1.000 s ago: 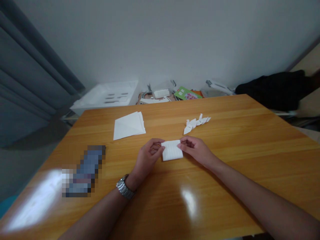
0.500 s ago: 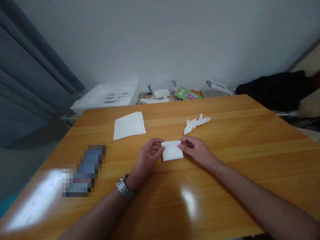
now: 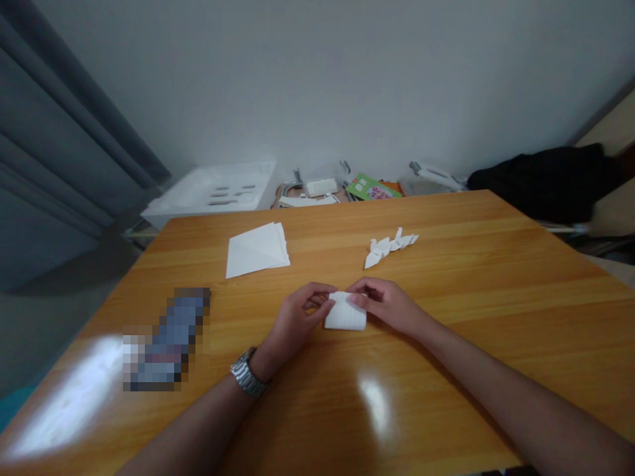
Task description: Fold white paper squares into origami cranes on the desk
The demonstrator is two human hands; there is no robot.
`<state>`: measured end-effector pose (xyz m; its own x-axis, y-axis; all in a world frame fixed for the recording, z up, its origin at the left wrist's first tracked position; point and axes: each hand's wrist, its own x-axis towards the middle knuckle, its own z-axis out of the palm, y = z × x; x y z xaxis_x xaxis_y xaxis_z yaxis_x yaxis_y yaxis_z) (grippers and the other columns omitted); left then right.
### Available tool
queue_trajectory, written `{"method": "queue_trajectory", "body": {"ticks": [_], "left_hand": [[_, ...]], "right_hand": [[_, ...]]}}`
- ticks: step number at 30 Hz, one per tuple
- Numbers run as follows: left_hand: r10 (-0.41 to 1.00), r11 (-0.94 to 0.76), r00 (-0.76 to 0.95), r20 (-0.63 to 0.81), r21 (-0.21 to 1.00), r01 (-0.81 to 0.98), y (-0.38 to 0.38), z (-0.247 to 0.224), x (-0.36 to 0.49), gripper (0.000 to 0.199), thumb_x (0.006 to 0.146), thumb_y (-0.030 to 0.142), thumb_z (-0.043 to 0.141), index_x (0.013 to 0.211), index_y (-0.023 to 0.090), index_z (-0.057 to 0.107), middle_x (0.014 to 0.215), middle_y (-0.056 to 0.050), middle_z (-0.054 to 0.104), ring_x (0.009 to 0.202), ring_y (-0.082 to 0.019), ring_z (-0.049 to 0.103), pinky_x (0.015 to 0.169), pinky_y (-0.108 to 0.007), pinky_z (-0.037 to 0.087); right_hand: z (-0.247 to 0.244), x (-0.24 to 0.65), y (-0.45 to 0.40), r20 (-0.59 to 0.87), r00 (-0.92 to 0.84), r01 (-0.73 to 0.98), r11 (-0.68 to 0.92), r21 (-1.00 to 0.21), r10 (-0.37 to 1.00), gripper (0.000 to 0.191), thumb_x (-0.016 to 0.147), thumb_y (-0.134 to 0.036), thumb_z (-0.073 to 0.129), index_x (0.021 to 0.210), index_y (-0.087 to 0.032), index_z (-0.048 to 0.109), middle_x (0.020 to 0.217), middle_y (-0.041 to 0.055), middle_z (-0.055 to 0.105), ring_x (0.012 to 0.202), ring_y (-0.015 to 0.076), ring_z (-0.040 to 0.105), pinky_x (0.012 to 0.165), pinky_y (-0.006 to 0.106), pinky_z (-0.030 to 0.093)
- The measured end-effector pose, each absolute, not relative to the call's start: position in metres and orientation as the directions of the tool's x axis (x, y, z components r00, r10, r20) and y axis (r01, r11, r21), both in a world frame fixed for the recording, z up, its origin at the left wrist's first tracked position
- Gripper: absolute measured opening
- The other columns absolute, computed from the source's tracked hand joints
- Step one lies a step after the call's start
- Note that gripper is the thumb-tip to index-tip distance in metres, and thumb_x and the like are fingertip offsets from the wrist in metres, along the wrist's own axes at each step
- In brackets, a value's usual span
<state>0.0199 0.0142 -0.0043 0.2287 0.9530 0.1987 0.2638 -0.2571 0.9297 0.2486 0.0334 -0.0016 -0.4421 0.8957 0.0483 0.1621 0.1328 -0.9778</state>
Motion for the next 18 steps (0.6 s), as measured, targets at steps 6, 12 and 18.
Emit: {"method": "queue_trajectory", "body": {"ticks": [6,12,18], "left_hand": [[0.941,-0.263,0.284,0.186,0.929,0.262,0.0108,-0.0034,0.0232,0.021,0.089,0.026,0.068,0.107,0.017,0.072,0.088,-0.004,0.073,0.077,-0.013,0.068,0.073,-0.021,0.056],[0.973,-0.174,0.176,0.148,0.974,0.144,0.0130,-0.0036,0.0253,0.027,0.085,0.029,0.072,0.108,0.014,0.068,0.086,-0.005,0.072,0.075,-0.013,0.067,0.069,-0.021,0.056],[0.985,-0.111,0.151,0.085,0.978,0.175,0.0126,-0.0022,0.0264,0.018,0.085,0.032,0.071,0.089,0.014,0.070,0.081,-0.005,0.073,0.071,-0.014,0.067,0.065,-0.021,0.053]], "right_hand": [[-0.0032,0.2453,0.0295,0.065,-0.438,0.220,0.178,-0.959,0.896,0.026,0.092,-0.043,0.067,0.087,-0.017,0.071,0.082,0.0035,0.071,0.075,0.0170,0.061,0.068,0.027,0.045],[-0.0037,0.2430,0.0290,0.086,-0.375,0.218,0.178,-0.960,0.923,0.027,0.092,-0.044,0.067,0.084,-0.018,0.068,0.078,0.0020,0.068,0.070,0.0158,0.058,0.064,0.027,0.044],[-0.0050,0.2422,0.0304,0.102,-0.309,0.205,0.171,-0.964,0.946,0.028,0.091,-0.045,0.067,0.083,-0.018,0.066,0.078,0.0019,0.067,0.071,0.0160,0.058,0.066,0.028,0.044]]}}
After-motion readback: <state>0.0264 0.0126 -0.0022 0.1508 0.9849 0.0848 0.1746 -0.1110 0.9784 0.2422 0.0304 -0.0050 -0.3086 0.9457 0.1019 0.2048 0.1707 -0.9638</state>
